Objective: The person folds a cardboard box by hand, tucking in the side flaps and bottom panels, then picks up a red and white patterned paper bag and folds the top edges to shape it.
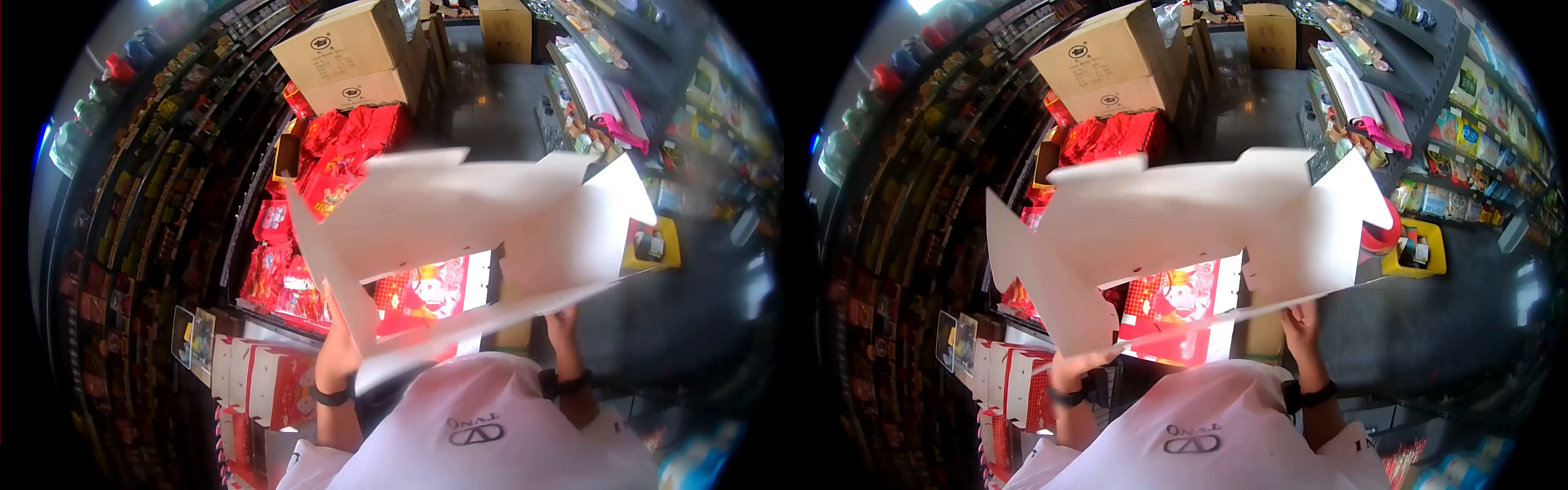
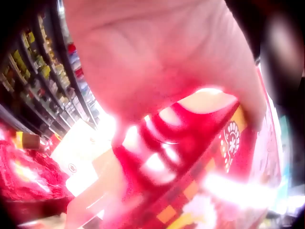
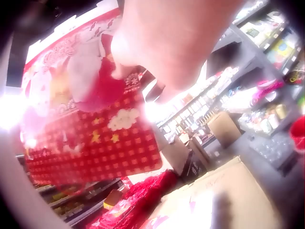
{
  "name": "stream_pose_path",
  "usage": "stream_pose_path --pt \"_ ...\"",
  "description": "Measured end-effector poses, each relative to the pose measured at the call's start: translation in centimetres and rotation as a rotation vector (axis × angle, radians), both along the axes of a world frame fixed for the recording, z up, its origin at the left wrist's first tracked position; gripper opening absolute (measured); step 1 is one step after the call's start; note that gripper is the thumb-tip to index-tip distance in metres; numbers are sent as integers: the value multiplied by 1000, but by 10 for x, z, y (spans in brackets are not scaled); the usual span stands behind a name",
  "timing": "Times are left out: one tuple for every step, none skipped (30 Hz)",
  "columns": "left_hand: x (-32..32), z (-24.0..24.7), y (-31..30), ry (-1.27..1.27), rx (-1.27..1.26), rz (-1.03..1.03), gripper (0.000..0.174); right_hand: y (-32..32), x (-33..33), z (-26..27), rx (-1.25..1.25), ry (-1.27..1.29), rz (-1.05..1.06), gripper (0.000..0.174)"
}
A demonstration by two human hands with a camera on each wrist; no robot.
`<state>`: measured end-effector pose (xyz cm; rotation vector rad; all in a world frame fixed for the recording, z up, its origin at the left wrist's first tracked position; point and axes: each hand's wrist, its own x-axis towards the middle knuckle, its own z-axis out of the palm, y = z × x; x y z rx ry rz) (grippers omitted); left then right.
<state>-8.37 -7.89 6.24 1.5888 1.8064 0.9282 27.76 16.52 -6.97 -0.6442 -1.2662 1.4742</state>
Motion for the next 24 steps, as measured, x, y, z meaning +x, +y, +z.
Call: stream_pose_path --pt "14 20 2 -136 -58 71 139 8 9 -1 -5 6 63 73" --pt "30 48 7 -247 -28 116 138 16 10 1 3 34 96 86" --pt "34 58 13 -328 -31 126 132 23 12 4 11 63 130 99" --pt "34 60 17 -447 -49 108 126 31 8 16 -14 93 155 100" --pt "35 57 19 -585 -57 108 120 38 5 30 -38 125 179 102" --pt "36 49 20 -731 -62 121 115 44 5 34 -48 82 200 101" --pt "39 33 24 -880 -50 163 100 46 -3 49 -59 43 218 99" --pt "42 17 28 -1028 -32 209 86 51 -7 43 -108 25 262 90" --pt "42 -5 41 -937 -43 143 69 56 -11 29 -156 6 303 81" --pt "35 -28 57 -778 -100 76 61 59 -20 7 -182 -98 263 75" --pt "30 -52 68 -618 -159 8 54 58 -27 -14 -211 -203 221 69" --pt "31 -78 74 -558 -117 -28 53 54 -33 -23 -196 -272 244 60" --pt "31 -105 81 -495 -70 -63 53 51 -39 -40 -262 -280 220 60" --pt "30 -138 82 -440 -73 -7 57 54 -44 -73 -264 -286 189 57" --pt "32 -155 80 -421 -128 36 59 58 -49 -109 -268 -291 156 54" --pt "36 -169 78 -401 -186 76 60 60 -46 -128 -229 -365 53 58" --pt "40 -181 75 -383 -243 115 62 62 -43 -147 -198 -444 -51 61" --pt "43 -192 72 -411 -304 151 65 68 -34 -160 -115 -602 -169 64" --pt "43 -202 70 -384 -349 155 64 69 -25 -159 -35 -764 -288 67" --pt "43 -213 67 -359 -395 159 63 69 -9 -158 -4 -1022 -374 85" --pt "41 -227 63 -332 -438 161 62 70 -2 -166 -60 -1135 -318 90" --pt "38 -255 53 -446 -436 187 57 69 3 -186 -147 -1174 -209 95" --pt "41 -256 46 -522 -470 238 56 66 4 -210 -208 -1160 -115 100" --pt "46 -253 45 -596 -503 290 54 61 -1 -240 -234 -1119 -68 105"
